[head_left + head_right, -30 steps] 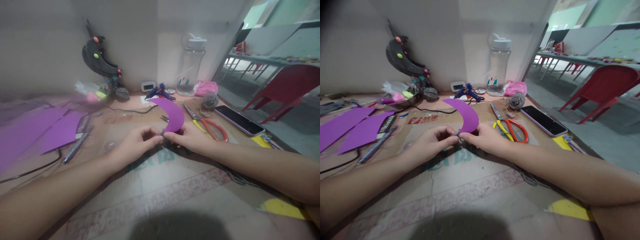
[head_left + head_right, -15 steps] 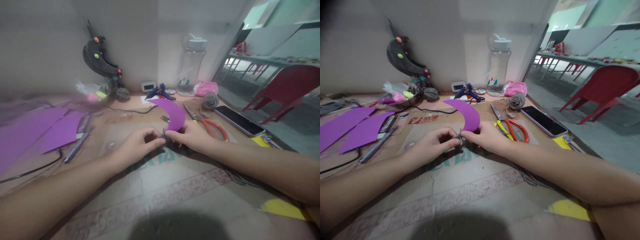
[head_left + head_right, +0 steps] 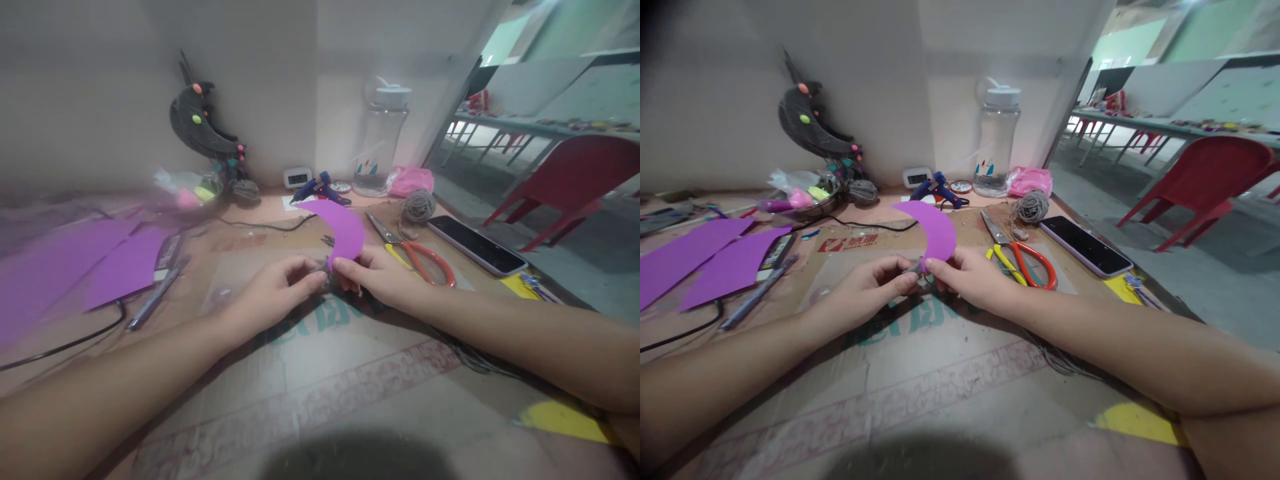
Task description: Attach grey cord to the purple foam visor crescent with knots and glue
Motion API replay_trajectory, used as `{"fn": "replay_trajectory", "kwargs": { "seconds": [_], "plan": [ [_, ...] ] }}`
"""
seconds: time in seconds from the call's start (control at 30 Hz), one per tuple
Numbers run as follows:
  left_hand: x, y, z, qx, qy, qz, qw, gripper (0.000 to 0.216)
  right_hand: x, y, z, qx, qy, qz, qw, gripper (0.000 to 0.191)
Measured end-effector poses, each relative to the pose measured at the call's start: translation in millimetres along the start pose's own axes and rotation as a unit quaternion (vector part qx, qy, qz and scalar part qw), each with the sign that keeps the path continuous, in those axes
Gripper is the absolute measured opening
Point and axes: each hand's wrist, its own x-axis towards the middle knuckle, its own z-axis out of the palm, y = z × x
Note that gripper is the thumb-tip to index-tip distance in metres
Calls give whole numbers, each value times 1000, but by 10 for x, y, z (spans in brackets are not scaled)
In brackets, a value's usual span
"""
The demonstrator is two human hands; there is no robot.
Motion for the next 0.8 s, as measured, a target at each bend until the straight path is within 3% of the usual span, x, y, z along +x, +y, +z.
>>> {"fn": "replay_trajectory", "kwargs": {
  "seconds": [0.27,0.47,0.63,0.8],
  "plan": [
    [8,64,-9,12,35,-2,999,30,-27,-23,29,-45,-12,-34,998,31],
    [2,58,-16,-7,26,10,1000,21,-23,-25,20,-94,-13,-70,993,29],
    [18,25,-20,0,54,6,999,21,-8,-28,19,-106,-18,-76,991,31],
    [20,25,3,-79,29,-32,996,21,8,-13,5,-116,-29,-84,989,31]
  ]
}}
